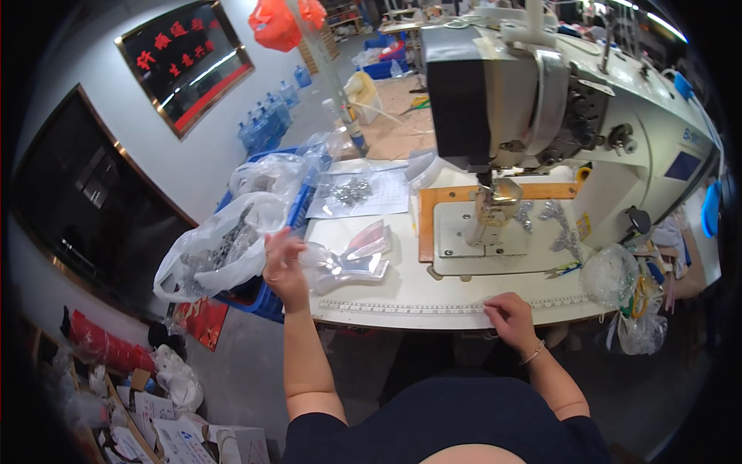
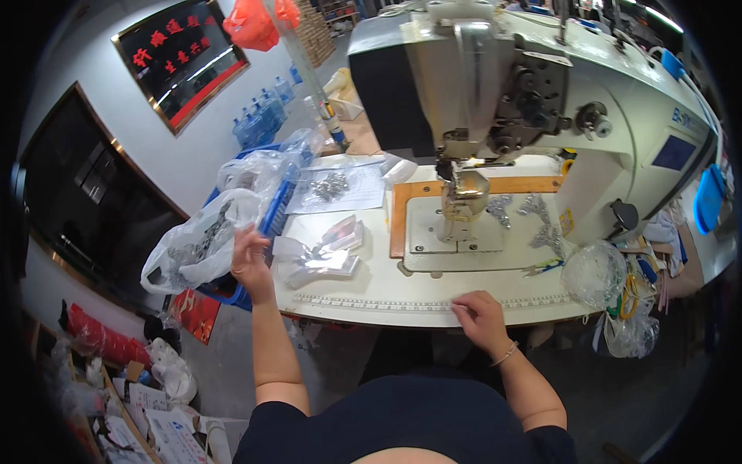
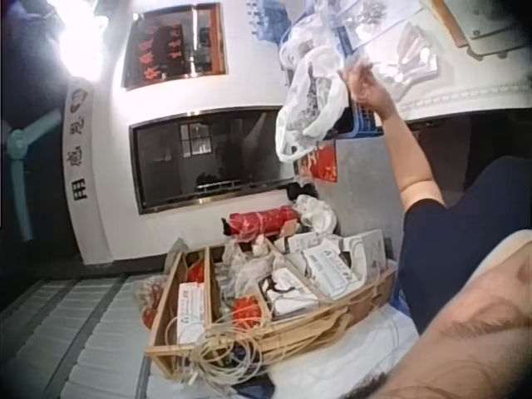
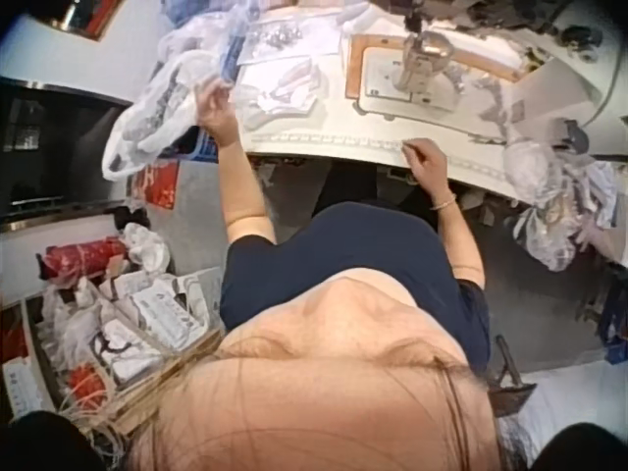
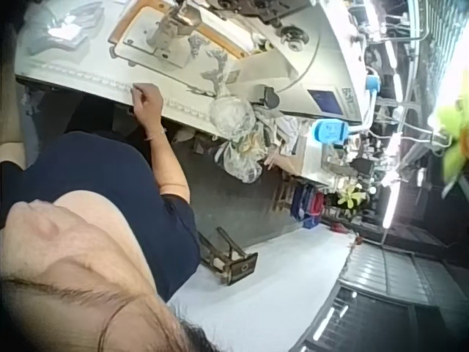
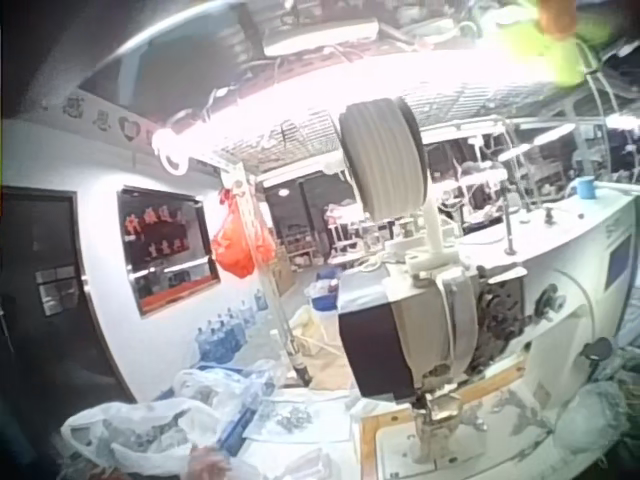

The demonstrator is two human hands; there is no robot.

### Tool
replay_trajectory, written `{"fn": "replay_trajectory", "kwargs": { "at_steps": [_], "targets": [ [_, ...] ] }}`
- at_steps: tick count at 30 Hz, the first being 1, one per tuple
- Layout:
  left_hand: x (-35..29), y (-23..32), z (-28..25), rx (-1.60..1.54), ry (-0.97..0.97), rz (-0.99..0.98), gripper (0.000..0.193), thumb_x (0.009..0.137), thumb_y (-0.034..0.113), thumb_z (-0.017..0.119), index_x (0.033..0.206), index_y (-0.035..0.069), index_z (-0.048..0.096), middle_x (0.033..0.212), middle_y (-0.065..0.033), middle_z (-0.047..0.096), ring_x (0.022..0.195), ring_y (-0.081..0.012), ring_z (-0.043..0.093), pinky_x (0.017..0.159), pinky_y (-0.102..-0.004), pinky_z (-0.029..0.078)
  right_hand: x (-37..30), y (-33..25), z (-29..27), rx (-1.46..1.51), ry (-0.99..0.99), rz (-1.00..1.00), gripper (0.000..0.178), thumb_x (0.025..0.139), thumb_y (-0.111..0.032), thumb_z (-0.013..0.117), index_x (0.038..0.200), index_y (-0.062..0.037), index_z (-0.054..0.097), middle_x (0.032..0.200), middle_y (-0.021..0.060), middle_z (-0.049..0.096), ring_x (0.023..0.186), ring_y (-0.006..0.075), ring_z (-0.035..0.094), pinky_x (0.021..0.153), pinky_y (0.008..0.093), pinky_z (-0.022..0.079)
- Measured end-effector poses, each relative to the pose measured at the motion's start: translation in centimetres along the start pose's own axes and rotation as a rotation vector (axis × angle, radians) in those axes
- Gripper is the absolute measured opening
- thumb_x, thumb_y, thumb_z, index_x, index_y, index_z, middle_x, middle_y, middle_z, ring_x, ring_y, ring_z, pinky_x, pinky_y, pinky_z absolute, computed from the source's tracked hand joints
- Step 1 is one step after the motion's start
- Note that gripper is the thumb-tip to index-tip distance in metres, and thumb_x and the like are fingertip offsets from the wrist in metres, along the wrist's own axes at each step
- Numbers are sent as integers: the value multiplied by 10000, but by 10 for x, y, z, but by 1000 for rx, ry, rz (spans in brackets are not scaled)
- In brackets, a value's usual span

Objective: The person sews small, shiny, silver decorative pieces onto clear plastic bags using a sewing machine. They repeatedly pick up a bag, align the decoration, stitch it in place, and trim the thread with scissors. The finished items are placed on the table.

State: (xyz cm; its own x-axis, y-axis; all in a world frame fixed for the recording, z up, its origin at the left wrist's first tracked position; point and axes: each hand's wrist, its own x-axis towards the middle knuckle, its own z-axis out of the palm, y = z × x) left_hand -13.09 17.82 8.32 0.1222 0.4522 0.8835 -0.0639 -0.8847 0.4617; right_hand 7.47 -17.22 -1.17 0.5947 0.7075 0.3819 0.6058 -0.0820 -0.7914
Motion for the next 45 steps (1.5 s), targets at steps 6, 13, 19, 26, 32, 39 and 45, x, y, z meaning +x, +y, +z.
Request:
{"fn": "replay_trajectory", "kwargs": {
  "at_steps": [6, 13, 19, 26, 32, 39, 45],
  "targets": [
    [-55, 99, 102, -181, -890, -86, 70, 729, 78, 740, 777, 90, 690, 721, -20, 673, 633, -149, 595, 780, -316, 444, 33, -31, 14, 1075, -101, 354, 471, 848, -56, 620, 1284, -12, 446, 1150, 96, 547, 933, 167, 601, 852, 304, 494],
    [-103, 107, 139, -446, -1140, -536, 100, 848, 89, 631, 879, 1, 669, 720, -41, 645, 612, -85, 570, 567, -240, 448, 21, 2, -10, 1013, 162, 546, 232, 880, -130, 626, 1062, 14, 608, 848, 65, 657, 745, 133, 632, 689, 264, 532],
    [-120, 100, 151, -308, -1184, -383, 114, 860, 101, 604, 883, 9, 666, 680, -64, 619, 601, -132, 563, 586, -271, 450, 16, 9, -17, 962, 287, 624, 187, 857, -72, 639, 1002, 42, 608, 841, 113, 654, 710, 166, 642, 662, 267, 548],
    [-129, 97, 158, -211, -1120, -177, 114, 802, 103, 630, 899, 61, 674, 739, -73, 627, 741, -225, 583, 686, -355, 447, 12, 21, -28, 920, 232, 653, 193, 834, -13, 641, 1004, 66, 596, 874, 145, 658, 749, 182, 660, 697, 279, 566],
    [-146, 122, 159, 61, -1096, 160, 548, 738, 242, 717, 1218, 69, 517, 1279, -131, 470, 1228, -312, 401, 1002, -543, 261, 14, 37, -43, 87, 211, 449, 285, 797, -102, 679, 1035, 47, 628, 795, 93, 681, 685, 118, 649, 647, 244, 522],
    [-170, 150, 147, 189, -1415, 363, 1019, 658, 600, 677, 1374, -22, 306, 1458, -199, 262, 1371, -369, 211, 1094, -512, 185, 52, 89, -118, -752, 406, 29, 292, 756, -49, 615, 1046, -19, 608, 998, 138, 623, 935, 318, 586, 796, 398, 488],
    [-172, 145, 147, 159, -1342, 378, 961, 672, 574, 673, 1358, -13, 345, 1435, -196, 310, 1361, -352, 247, 1095, -478, 217, 64, 105, -124, -926, 247, 184, 252, 795, -45, 543, 1043, -45, 584, 1006, 108, 611, 932, 313, 569, 799, 409, 481]
  ]
}}
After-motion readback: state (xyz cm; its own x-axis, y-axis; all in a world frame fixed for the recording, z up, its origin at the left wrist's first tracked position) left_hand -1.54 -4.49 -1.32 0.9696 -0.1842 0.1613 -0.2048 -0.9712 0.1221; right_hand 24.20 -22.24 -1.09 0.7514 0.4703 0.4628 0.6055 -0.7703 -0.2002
